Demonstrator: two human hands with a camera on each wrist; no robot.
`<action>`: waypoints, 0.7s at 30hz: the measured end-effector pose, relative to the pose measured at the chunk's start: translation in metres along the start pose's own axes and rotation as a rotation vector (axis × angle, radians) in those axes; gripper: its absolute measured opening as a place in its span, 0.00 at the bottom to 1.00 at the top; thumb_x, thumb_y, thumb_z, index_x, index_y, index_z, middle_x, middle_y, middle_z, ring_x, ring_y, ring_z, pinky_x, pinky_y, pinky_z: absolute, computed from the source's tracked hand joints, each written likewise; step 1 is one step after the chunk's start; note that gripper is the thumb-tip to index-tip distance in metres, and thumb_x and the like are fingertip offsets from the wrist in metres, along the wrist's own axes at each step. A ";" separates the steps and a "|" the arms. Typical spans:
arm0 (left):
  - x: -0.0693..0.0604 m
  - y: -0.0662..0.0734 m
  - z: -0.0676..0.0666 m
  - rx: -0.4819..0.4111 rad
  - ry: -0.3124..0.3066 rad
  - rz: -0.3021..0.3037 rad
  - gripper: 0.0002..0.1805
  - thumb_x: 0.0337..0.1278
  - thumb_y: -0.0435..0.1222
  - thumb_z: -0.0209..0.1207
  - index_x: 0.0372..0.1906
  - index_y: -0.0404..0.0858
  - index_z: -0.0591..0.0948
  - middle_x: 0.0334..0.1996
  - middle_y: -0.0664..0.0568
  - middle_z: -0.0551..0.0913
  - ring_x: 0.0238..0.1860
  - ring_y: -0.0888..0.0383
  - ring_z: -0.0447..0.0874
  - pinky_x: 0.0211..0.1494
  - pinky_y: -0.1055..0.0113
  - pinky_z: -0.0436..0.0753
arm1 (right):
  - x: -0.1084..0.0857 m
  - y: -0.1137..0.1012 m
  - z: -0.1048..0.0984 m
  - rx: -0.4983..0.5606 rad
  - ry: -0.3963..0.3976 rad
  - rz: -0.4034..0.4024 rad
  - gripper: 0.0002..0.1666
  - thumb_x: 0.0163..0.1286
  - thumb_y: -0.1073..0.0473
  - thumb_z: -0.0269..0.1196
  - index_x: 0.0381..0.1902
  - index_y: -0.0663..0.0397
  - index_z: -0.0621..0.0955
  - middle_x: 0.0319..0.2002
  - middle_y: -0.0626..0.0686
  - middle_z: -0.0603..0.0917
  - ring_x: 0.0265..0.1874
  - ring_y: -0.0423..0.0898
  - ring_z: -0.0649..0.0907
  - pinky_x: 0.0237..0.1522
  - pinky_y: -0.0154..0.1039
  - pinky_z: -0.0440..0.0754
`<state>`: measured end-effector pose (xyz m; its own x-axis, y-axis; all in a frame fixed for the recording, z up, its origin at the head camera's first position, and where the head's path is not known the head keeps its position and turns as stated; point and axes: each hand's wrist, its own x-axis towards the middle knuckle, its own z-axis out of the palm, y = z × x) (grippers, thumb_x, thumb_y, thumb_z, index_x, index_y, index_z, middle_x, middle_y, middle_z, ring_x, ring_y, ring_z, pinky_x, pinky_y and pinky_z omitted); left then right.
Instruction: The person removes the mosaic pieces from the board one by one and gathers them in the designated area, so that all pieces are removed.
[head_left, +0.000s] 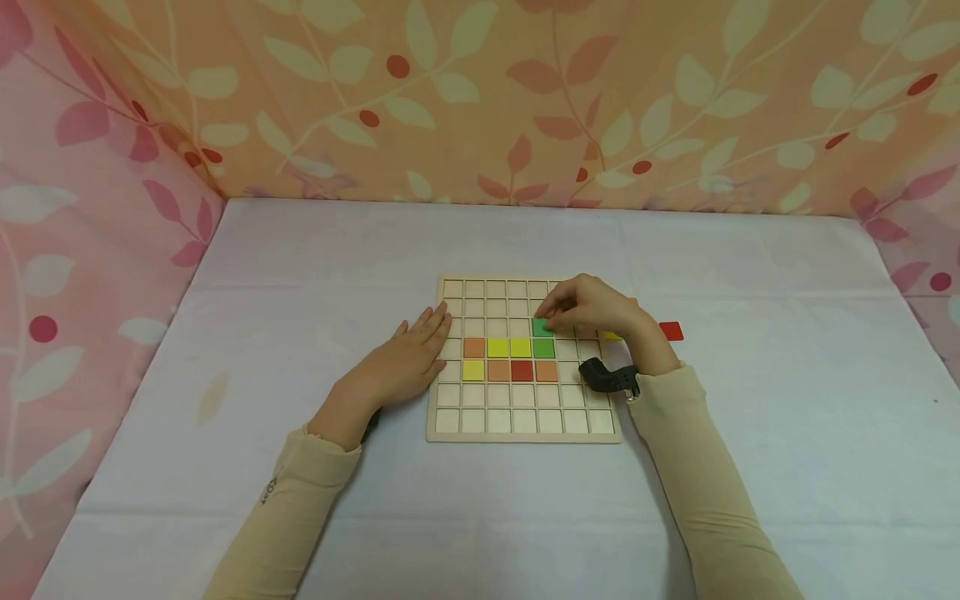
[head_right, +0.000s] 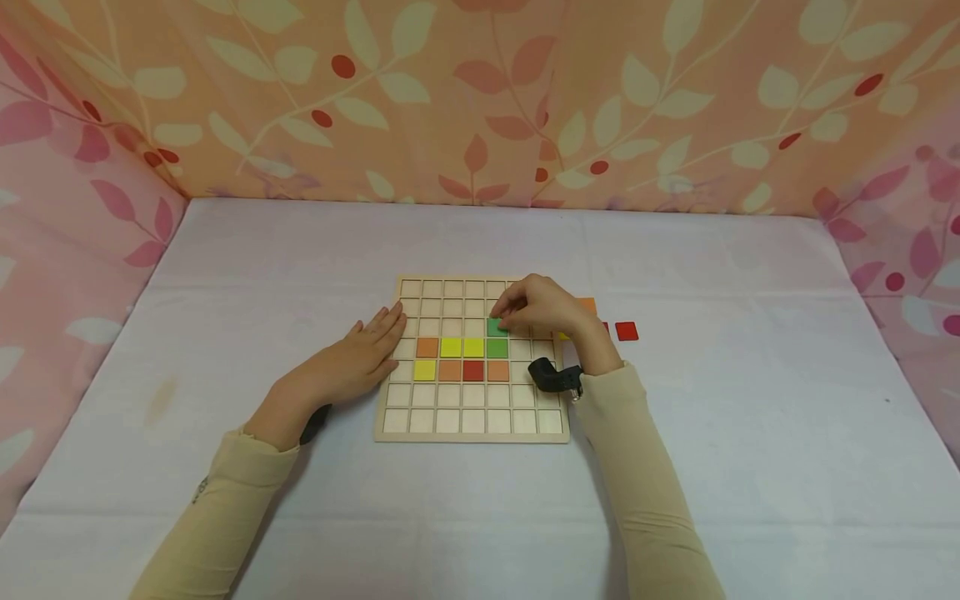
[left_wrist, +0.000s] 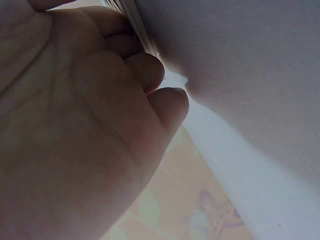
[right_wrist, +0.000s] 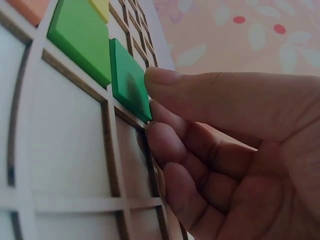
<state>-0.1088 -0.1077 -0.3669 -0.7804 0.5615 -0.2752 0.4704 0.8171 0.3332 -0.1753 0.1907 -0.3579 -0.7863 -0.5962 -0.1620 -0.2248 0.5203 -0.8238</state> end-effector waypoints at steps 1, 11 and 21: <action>0.000 0.000 0.001 0.000 0.002 0.001 0.35 0.71 0.40 0.44 0.73 0.30 0.45 0.74 0.42 0.36 0.74 0.48 0.34 0.71 0.47 0.45 | 0.000 0.000 0.000 0.000 0.000 0.001 0.08 0.59 0.70 0.66 0.38 0.65 0.85 0.32 0.54 0.84 0.32 0.48 0.80 0.37 0.35 0.78; 0.000 0.001 0.000 0.002 0.005 -0.001 0.35 0.71 0.40 0.45 0.73 0.30 0.45 0.74 0.42 0.36 0.74 0.48 0.34 0.71 0.47 0.45 | 0.001 0.003 0.001 -0.008 0.011 0.006 0.06 0.59 0.68 0.66 0.36 0.63 0.85 0.30 0.53 0.83 0.31 0.48 0.78 0.36 0.36 0.76; 0.001 0.000 0.001 0.004 0.002 -0.004 0.35 0.71 0.40 0.44 0.73 0.31 0.45 0.74 0.42 0.36 0.74 0.48 0.34 0.71 0.47 0.45 | 0.000 0.001 0.001 0.014 0.018 0.027 0.05 0.59 0.68 0.66 0.34 0.62 0.84 0.29 0.52 0.83 0.30 0.48 0.79 0.37 0.37 0.77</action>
<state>-0.1090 -0.1070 -0.3679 -0.7833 0.5577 -0.2747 0.4689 0.8201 0.3282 -0.1751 0.1904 -0.3598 -0.8024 -0.5706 -0.1747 -0.1951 0.5274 -0.8269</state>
